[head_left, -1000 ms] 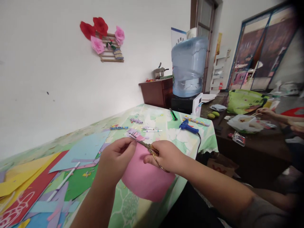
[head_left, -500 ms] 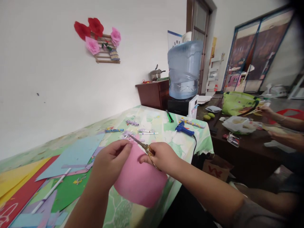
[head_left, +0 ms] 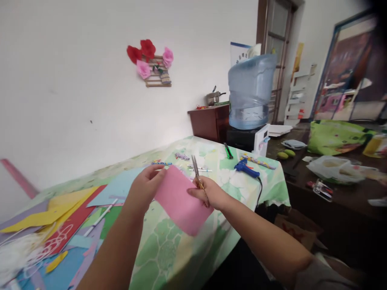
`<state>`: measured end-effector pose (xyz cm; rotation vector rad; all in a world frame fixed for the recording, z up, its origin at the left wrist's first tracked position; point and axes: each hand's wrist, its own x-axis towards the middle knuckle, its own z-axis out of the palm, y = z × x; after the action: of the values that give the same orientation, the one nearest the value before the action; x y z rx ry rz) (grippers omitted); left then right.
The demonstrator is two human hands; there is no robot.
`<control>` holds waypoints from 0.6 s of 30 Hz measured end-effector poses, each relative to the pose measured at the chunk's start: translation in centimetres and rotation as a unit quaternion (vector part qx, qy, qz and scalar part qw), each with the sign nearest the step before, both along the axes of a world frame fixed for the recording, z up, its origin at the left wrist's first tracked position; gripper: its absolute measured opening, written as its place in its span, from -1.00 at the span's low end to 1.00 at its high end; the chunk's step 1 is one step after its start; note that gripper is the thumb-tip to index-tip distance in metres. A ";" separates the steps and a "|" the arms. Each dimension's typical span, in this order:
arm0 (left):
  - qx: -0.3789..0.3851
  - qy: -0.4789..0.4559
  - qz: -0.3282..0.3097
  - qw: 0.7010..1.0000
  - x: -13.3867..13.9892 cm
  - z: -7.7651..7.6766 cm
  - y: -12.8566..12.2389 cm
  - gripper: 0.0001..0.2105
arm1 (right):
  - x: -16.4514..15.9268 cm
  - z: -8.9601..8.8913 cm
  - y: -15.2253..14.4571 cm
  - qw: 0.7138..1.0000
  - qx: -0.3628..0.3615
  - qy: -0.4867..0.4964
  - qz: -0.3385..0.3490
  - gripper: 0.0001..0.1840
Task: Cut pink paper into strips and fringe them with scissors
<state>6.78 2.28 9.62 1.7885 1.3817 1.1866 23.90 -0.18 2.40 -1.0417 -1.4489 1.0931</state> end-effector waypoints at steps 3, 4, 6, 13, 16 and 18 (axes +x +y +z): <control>0.015 -0.094 0.065 0.993 -1.3 -0.5 -0.6 -0.55 | -1.2 -0.3 0.9 0.995 0.006 0.091 -0.044 -0.72; -0.006 -0.127 0.050 0.991 -1.6 -0.8 -0.8 -0.54 | -1.6 -0.3 1.0 0.993 0.009 0.108 -0.044 -0.72; -0.086 -0.176 -0.052 0.979 -1.7 -1.4 -1.4 -0.57 | -2.4 -0.3 1.0 0.992 0.011 0.120 -0.034 -0.71; -0.159 -0.195 -0.112 0.961 -1.5 -3.2 -2.3 -0.73 | -2.8 -0.6 -0.9 0.992 0.031 0.125 0.005 -0.77; -0.166 -0.182 -0.108 0.963 -1.7 -3.5 -2.4 -0.76 | -2.1 -1.2 -1.0 0.990 0.038 0.134 -0.021 -0.78; -0.181 -0.174 -0.123 0.960 -1.5 -3.6 -2.4 -0.78 | -1.8 -1.7 -0.8 0.990 0.035 0.139 -0.016 -0.80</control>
<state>5.27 -0.08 6.06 1.3687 1.0552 0.9827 22.08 -0.94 0.65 -0.8233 -1.2336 1.1092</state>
